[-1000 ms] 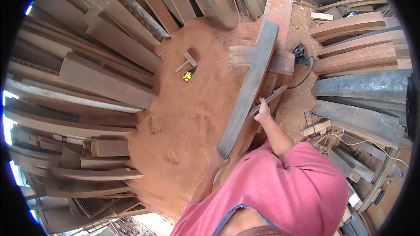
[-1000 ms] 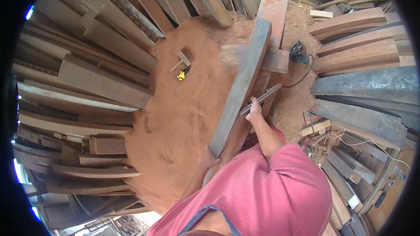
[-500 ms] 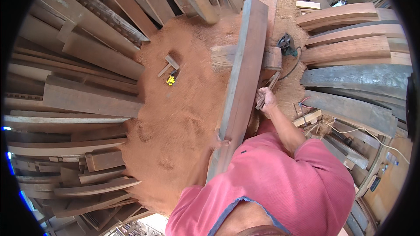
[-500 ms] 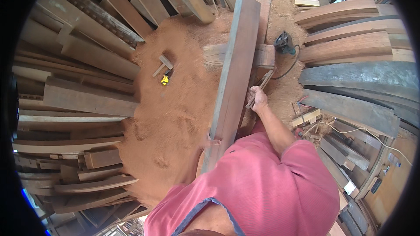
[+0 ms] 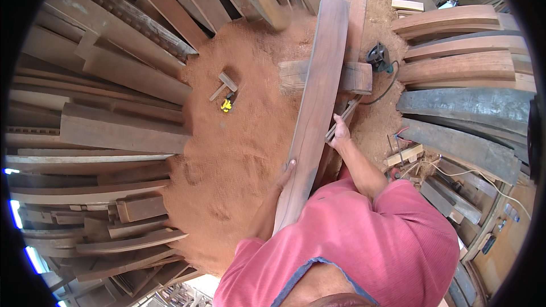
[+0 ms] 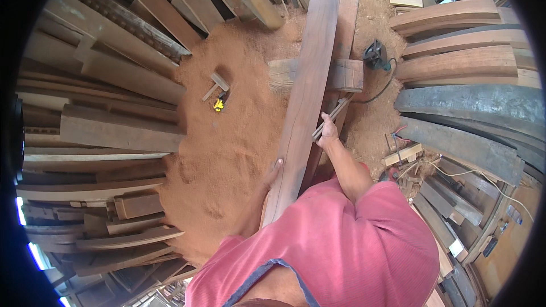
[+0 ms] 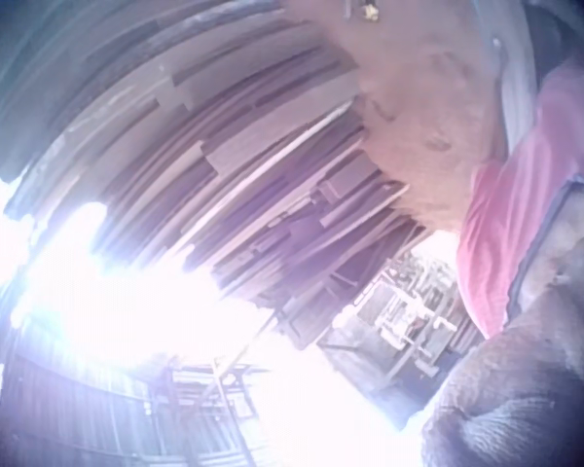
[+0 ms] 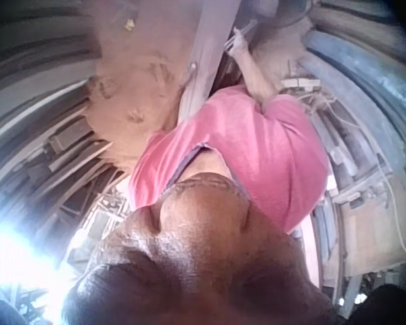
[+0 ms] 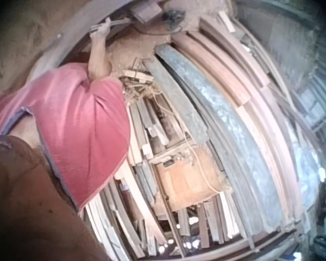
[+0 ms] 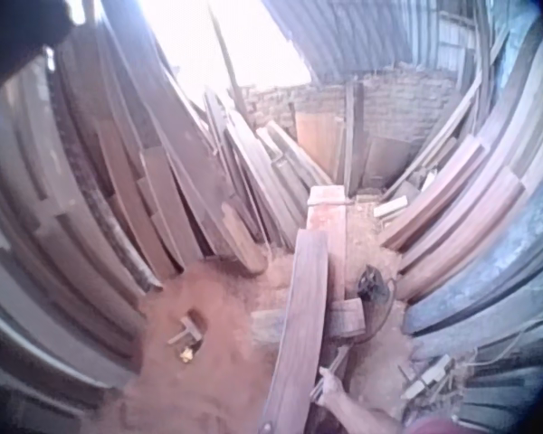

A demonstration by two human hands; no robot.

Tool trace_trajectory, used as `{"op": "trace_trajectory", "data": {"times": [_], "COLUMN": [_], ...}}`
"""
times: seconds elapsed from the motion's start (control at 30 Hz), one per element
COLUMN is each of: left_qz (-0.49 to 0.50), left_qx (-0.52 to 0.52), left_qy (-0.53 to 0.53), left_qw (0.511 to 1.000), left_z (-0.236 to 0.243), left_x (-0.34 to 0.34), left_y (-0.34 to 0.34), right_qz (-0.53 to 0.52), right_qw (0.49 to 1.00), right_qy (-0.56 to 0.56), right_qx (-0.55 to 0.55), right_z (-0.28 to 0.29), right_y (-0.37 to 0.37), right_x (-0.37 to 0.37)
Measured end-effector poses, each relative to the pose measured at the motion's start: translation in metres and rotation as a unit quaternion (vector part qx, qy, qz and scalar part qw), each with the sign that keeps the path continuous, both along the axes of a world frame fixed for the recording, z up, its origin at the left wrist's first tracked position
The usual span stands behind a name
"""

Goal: The person uses a handheld circular saw to cut a long wooden plank into smaller sections. They repeatedly measure the wood with a metal ruler, mark the cut lines, and perform the cuts. After cutting, the person stacks the resulting pieces of wood in a pile.

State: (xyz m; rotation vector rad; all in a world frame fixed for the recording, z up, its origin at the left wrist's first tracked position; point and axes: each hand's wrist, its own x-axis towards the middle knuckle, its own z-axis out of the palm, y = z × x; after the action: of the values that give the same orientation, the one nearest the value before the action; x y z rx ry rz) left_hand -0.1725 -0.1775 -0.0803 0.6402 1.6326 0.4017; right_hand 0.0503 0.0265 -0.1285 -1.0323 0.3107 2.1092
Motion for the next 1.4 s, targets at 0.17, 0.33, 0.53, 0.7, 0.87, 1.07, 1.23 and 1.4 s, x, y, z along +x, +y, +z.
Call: {"op": "trace_trajectory", "data": {"times": [0.17,0.33,0.53,0.7,0.87,1.07,1.23,1.4], "left_qz": [-0.026,0.031,-0.040,-0.147,-0.148,-0.128,-0.111,-0.144], "left_qx": [0.037,0.012,-0.008,0.050,0.034,0.081,0.106,0.157], "left_qy": [0.005,-0.103,0.040,0.362,0.430,0.436,0.429,0.484], "left_qw": [0.999,0.994,0.998,0.919,0.890,0.887,0.890,0.849], "left_z": [-0.012,-0.003,-0.003,0.061,0.061,0.060,0.068,0.063], "left_x": [0.001,0.016,0.026,0.101,0.134,0.134,0.136,0.136], "left_y": [0.005,0.041,0.086,0.100,0.090,0.085,0.084,0.074], "right_qz": [-0.017,-0.025,-0.045,0.064,0.071,0.010,-0.005,0.033], "right_qw": [0.998,0.996,0.985,0.956,0.970,0.970,0.907,0.797], "right_qy": [-0.054,-0.088,-0.164,-0.284,-0.223,-0.237,-0.410,-0.507], "right_qx": [-0.016,-0.006,-0.017,-0.046,-0.070,-0.045,0.095,0.327], "right_z": [0.010,0.027,0.012,-0.003,-0.002,-0.005,0.042,0.147], "right_y": [0.010,0.034,0.077,0.067,0.056,0.072,0.085,0.090], "right_x": [-0.004,0.008,0.014,0.056,0.102,0.158,0.171,0.173]}}
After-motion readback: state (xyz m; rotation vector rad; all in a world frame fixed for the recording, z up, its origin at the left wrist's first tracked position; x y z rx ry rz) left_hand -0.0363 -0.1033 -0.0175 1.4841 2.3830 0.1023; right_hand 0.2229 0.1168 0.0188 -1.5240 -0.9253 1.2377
